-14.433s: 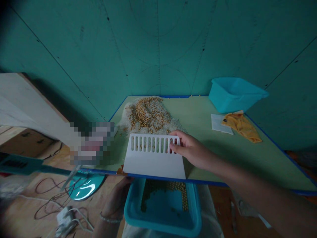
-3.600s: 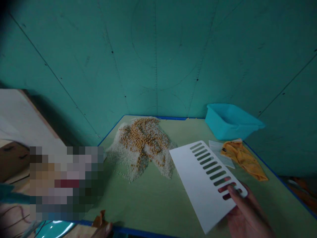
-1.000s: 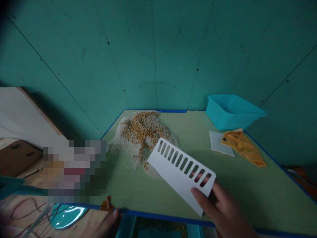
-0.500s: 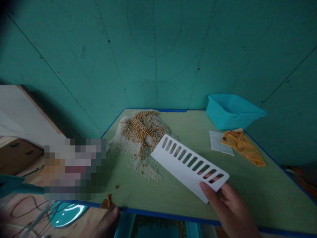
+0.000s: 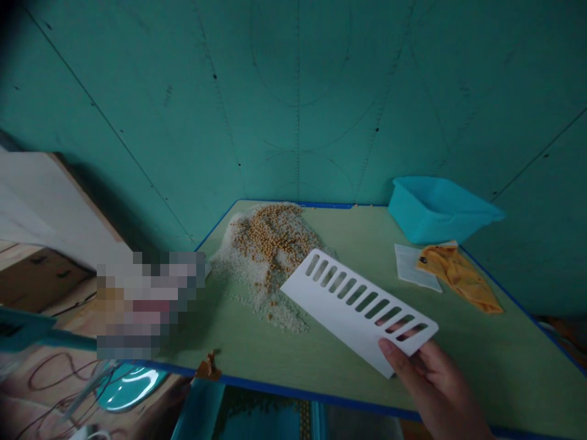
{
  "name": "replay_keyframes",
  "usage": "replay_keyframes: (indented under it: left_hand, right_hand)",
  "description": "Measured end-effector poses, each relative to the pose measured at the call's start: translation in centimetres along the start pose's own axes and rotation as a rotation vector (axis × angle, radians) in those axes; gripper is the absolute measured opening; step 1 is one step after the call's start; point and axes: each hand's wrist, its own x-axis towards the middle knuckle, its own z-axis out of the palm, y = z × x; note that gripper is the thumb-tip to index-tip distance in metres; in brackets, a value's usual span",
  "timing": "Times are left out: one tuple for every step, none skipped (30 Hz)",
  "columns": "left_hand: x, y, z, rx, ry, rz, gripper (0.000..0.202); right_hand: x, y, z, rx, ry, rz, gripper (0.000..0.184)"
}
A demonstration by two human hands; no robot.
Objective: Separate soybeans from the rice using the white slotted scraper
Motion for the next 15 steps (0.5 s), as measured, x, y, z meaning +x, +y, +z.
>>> replay_keyframes:
  left_hand:
    - [0.0, 0.2, 0.0, -0.001, 0.003, 0.012, 0.043]
    - [0.0, 0.3, 0.0, -0.001, 0.006, 0.024, 0.041]
    - [0.0, 0.4, 0.1, 0.000, 0.009, 0.034, 0.041]
    - [-0.1, 0.5, 0.2, 0.003, 0.011, 0.044, 0.042]
    - [-0.1, 0.6, 0.4, 0.006, 0.014, 0.053, 0.044]
    - [-0.1, 0.6, 0.5, 0.010, 0.018, 0.063, 0.045]
    - [0.0, 0.7, 0.5, 0.014, 0.023, 0.074, 0.046]
    - [0.0, 0.8, 0.6, 0.018, 0.028, 0.085, 0.046]
    - [0.0, 0.9, 0.6, 0.021, 0.034, 0.097, 0.045]
    - [0.1, 1.0, 0.5, 0.024, 0.039, 0.108, 0.045]
    - [0.1, 1.1, 0.4, 0.028, 0.045, 0.119, 0.044]
    - [0.1, 1.1, 0.3, 0.032, 0.050, 0.127, 0.043]
    - [0.1, 1.1, 0.2, 0.038, 0.054, 0.132, 0.041]
    - [0.1, 1.1, 0.0, 0.044, 0.058, 0.135, 0.039]
    - [0.1, 1.0, -0.1, 0.052, 0.059, 0.135, 0.036]
  right_hand:
    - [-0.1, -0.1, 0.1, 0.018, -0.006, 0.001, 0.037]
    - [-0.2, -0.2, 0.3, 0.032, -0.020, 0.001, 0.037]
    - [-0.3, -0.4, 0.5, 0.041, -0.045, -0.002, 0.037]
    - [-0.5, -0.6, 0.8, 0.043, -0.082, -0.007, 0.037]
    - [-0.6, -0.9, 1.1, 0.036, -0.126, -0.014, 0.036]
    - [-0.8, -1.2, 1.4, 0.022, -0.178, -0.024, 0.035]
    - [-0.9, -1.5, 1.8, 0.003, -0.235, -0.041, 0.033]
    - [-0.9, -1.9, 2.2, -0.019, -0.295, -0.063, 0.033]
    - [-0.9, -2.3, 2.6, -0.043, -0.361, -0.085, 0.033]
    - [-0.8, -2.7, 3.0, -0.069, -0.425, -0.110, 0.033]
    - [-0.6, -3.0, 3.4, -0.095, -0.488, -0.134, 0.034]
    - [-0.4, -3.4, 3.9, -0.117, -0.543, -0.156, 0.034]
    - [-0.2, -3.7, 4.3, -0.133, -0.586, -0.179, 0.033]
    - [0.0, -3.9, 4.7, -0.138, -0.617, -0.206, 0.032]
    - [0.2, -4.1, 5.1, -0.140, -0.646, -0.231, 0.031]
